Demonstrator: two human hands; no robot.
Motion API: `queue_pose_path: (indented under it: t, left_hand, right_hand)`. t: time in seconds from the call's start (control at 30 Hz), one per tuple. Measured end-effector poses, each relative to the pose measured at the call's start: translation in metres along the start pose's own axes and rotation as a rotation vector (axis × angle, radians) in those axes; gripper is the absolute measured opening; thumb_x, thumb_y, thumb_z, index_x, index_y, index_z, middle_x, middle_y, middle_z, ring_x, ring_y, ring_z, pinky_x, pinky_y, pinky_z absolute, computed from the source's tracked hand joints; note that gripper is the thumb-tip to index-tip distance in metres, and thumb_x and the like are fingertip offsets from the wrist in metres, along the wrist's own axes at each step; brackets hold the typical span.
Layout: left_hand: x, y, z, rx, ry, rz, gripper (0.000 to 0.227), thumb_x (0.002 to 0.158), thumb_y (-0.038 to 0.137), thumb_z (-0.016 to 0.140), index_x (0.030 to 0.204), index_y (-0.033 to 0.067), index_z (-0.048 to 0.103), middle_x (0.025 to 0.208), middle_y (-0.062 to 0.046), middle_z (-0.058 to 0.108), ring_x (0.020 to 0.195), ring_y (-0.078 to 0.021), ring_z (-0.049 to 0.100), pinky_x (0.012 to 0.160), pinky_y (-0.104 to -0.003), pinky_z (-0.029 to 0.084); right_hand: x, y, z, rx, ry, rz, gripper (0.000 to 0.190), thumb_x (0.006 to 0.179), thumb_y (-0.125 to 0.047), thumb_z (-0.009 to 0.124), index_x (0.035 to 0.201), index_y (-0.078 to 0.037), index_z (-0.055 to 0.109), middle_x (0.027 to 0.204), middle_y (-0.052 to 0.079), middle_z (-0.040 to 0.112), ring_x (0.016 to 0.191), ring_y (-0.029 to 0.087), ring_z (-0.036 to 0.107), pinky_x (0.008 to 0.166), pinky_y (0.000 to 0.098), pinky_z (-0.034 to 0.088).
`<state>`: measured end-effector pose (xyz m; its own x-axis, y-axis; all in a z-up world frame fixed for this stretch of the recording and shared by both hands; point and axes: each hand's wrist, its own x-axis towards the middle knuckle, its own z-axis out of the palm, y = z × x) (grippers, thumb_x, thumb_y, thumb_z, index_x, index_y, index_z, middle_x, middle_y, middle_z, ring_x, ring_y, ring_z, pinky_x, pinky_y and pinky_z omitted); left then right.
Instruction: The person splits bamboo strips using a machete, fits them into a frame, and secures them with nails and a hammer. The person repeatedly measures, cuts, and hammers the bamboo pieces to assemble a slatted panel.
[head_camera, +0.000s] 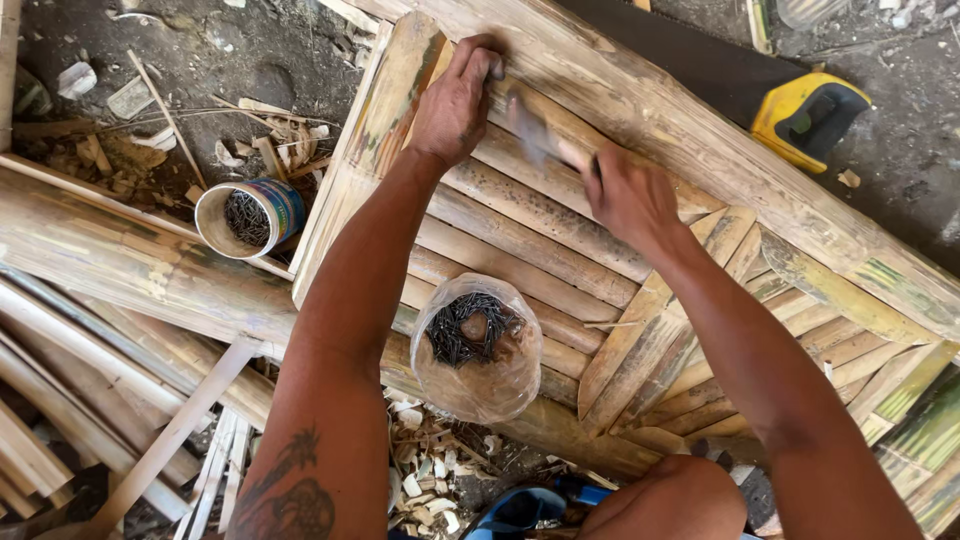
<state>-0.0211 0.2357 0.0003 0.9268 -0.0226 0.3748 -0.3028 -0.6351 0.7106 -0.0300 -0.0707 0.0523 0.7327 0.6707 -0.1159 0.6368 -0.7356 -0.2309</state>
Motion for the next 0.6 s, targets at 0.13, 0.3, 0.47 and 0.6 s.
queue_pose_path:
  t: [0.13,0.3,0.47,0.6]
  left_hand:
    - [0.01,0.002,-0.005,-0.016,0.058,0.035,0.032,0.096,-0.006,0.056,0.119,0.0131,0.047,0.135,-0.007,0.054,0.09,-0.0406,0.067,0.073,-0.052,0.056]
    - [0.003,0.006,-0.008,-0.042,0.044,0.008,0.034,0.094,-0.009,0.057,0.118,0.0138,0.048,0.135,-0.007,0.054,0.095,-0.0416,0.066,0.077,-0.053,0.055]
    - [0.005,0.001,-0.012,-0.065,0.077,0.017,0.042,0.086,-0.013,0.055,0.118,0.0129,0.048,0.133,-0.009,0.053,0.096,-0.0433,0.064,0.076,-0.054,0.053]
    - [-0.001,-0.015,0.007,-0.054,0.065,0.03,0.044,0.084,-0.014,0.054,0.118,0.013,0.049,0.125,-0.011,0.054,0.093,-0.0419,0.064,0.075,-0.054,0.053]
  right_hand:
    - [0.016,0.008,-0.001,0.104,0.28,-0.177,0.022,0.112,-0.014,0.042,0.114,0.003,0.056,0.068,0.012,0.061,0.042,0.016,0.051,0.032,0.0296,0.042]
    - [0.012,0.006,0.005,0.131,0.364,-0.321,0.026,0.11,-0.023,0.056,0.104,0.002,0.054,0.063,0.012,0.06,0.042,0.019,0.054,0.033,0.0324,0.043]
    - [0.017,-0.004,0.002,0.209,0.392,-0.22,0.026,0.111,-0.007,0.039,0.125,0.009,0.053,0.068,0.01,0.058,0.048,0.018,0.053,0.037,0.0306,0.045]
    - [0.009,-0.019,0.007,0.144,0.049,0.241,0.015,0.108,-0.012,0.05,0.106,0.002,0.055,0.06,0.014,0.058,0.038,0.025,0.05,0.03,0.0407,0.038]
